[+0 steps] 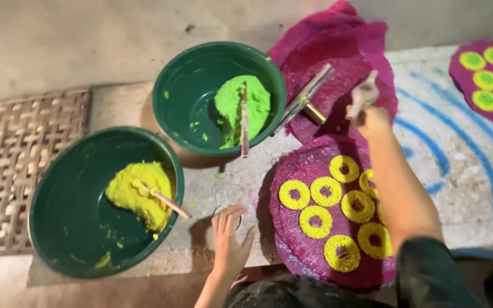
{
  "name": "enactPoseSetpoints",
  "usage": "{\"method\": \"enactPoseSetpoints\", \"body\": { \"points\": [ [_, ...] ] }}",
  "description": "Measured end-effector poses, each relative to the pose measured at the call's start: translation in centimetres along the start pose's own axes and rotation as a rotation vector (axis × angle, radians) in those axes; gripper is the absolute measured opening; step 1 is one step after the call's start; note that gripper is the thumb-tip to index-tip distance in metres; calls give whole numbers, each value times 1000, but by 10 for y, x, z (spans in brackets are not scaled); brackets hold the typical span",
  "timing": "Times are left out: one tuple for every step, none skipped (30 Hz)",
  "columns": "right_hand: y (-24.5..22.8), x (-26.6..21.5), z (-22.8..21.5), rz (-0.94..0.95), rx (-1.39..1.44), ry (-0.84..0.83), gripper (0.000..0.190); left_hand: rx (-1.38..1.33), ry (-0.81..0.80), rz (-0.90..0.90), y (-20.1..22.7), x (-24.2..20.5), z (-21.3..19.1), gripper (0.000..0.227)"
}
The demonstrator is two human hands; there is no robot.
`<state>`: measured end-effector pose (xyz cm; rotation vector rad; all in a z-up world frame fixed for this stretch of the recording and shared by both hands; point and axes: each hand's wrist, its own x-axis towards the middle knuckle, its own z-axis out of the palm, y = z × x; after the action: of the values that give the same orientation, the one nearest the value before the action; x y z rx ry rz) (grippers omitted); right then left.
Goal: The person prepares colored dough and uses a specialized wooden press to create decorative flower-shaped patterns on circular bases.
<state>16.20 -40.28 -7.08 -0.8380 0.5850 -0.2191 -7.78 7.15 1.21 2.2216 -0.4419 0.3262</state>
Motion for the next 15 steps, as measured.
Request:
{"method": "enactPoseSetpoints", "body": {
  "points": [
    [-11, -14, 3, 49, 242, -18, 36, -27, -12, 36, 14, 4, -4, 50],
    [-17, -36, 1, -3, 160, -142, 36, -42, -30, 68, 27, 9, -10, 50],
    [-19, -61, 0, -53, 79, -266, 37, -56, -47, 99, 39, 15, -17, 49],
    [-27, -101, 12, -41, 43, -323, 40, -73, -66, 138, 49, 24, -24, 49],
    [-35, -142, 25, -28, 7, -380, 42, -45, -71, 183, 57, 34, -31, 51],
    [-38, -183, 37, -13, -28, -430, 45, -19, -84, 225, 64, 44, -39, 52],
    [-40, -218, 50, 138, 149, -674, 38, 7, -97, 267, 70, 54, -47, 54],
    [-42, -247, 65, 288, 334, -917, 33, 1, -10, 312, 75, 66, -54, 58],
    [-40, -275, 77, 201, 39, -958, 39, -4, 76, 358, 79, 78, -59, 62],
    [-33, -303, 87, 108, -249, -999, 45, -9, 158, 405, 80, 82, -67, 67],
    [-24, -330, 97, -235, -984, -725, 61, -1, -58, 354, 79, 85, -74, 45],
    [-20, -354, 107, -280, -1089, -867, 57, 9, -277, 304, 77, 93, -82, 24],
    [-18, -375, 118, -325, -1193, -1009, 54, 21, -497, 250, 76, 98, -93, 6],
    [-17, -395, 128, -413, -1389, -1036, 56, -247, -740, 163, 75, 99, -106, 7],
    [-15, -413, 137, -502, -1586, -1055, 58, -518, -977, 67, 74, 99, -121, 11]
  ]
}}
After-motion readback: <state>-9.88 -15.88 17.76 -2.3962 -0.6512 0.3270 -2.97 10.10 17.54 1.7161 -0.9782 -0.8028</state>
